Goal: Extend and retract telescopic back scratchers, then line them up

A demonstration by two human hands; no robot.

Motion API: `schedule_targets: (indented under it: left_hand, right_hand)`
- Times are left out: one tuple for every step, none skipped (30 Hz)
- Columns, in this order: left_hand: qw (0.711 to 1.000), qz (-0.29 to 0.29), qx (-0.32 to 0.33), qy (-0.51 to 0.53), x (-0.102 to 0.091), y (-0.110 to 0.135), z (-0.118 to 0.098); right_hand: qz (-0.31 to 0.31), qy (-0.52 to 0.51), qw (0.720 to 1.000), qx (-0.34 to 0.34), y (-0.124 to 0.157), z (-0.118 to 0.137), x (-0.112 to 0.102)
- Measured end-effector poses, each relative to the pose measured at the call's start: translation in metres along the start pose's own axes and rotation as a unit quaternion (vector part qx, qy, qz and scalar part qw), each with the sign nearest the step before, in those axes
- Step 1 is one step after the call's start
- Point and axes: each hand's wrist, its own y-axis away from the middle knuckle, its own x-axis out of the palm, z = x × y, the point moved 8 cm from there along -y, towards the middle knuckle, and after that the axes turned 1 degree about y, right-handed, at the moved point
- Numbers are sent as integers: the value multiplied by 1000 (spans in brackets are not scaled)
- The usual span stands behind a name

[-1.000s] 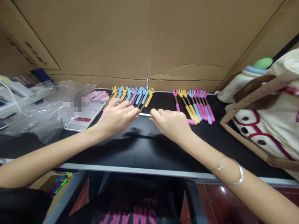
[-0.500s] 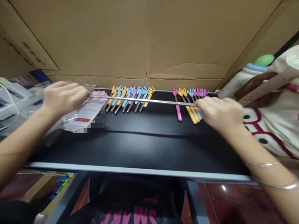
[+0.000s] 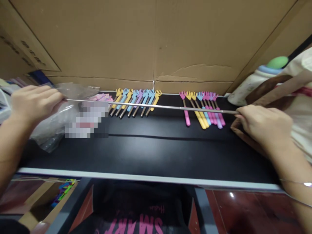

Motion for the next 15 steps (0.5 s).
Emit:
schedule_targets:
  left_hand:
    - [1000, -9, 11, -5, 2, 1, -1]
    - [1000, -16, 18, -8, 4, 1, -1]
    - [999, -25, 20, -10, 4, 1, 0]
    - [999, -33, 20, -12, 4, 1, 1]
    - [999, -39, 16, -13, 4, 2, 3]
    - [999, -42, 11, -13, 5, 1, 5]
    - [999, -43, 7, -13, 5, 1, 6]
    - [999, -43, 5, -12, 6, 0, 6]
    - [999, -42, 8, -11, 7, -2, 2]
    - [999, -40, 16, -10, 7, -6, -5]
    - [999, -44, 29, -10, 5, -11, -17]
    - [998, -43, 51, -8, 4, -17, -33]
    - [996, -52, 74, -1, 0, -24, -54]
    - [992, -78, 95, 8, -8, -31, -76]
    - [988, -91, 120, 21, -15, -38, -100]
  right_hand:
    - [-12, 2, 1000, -10, 2, 4, -3]
    - [-14, 1, 1000, -15, 3, 7, -5]
    - [-13, 2, 1000, -15, 4, 8, -6]
    - [-10, 3, 1000, -10, 5, 7, -7]
    - [-3, 3, 1000, -4, 5, 6, -6]
    - [8, 0, 1000, 4, 4, 4, -4]
    - [18, -4, 1000, 11, 3, 3, -2]
    - [28, -11, 999, 15, 1, 4, 0]
    - [35, -22, 999, 14, -1, 7, 0]
    - [41, -37, 998, 8, -5, 14, -2]
    - [42, -55, 998, -7, -10, 25, -6]
    - [38, -76, 996, -22, -16, 39, -14]
    - [31, -98, 994, -49, -23, 57, -24]
    - [6, -114, 991, -71, -29, 77, -39]
    - [-26, -130, 986, -96, -35, 96, -55]
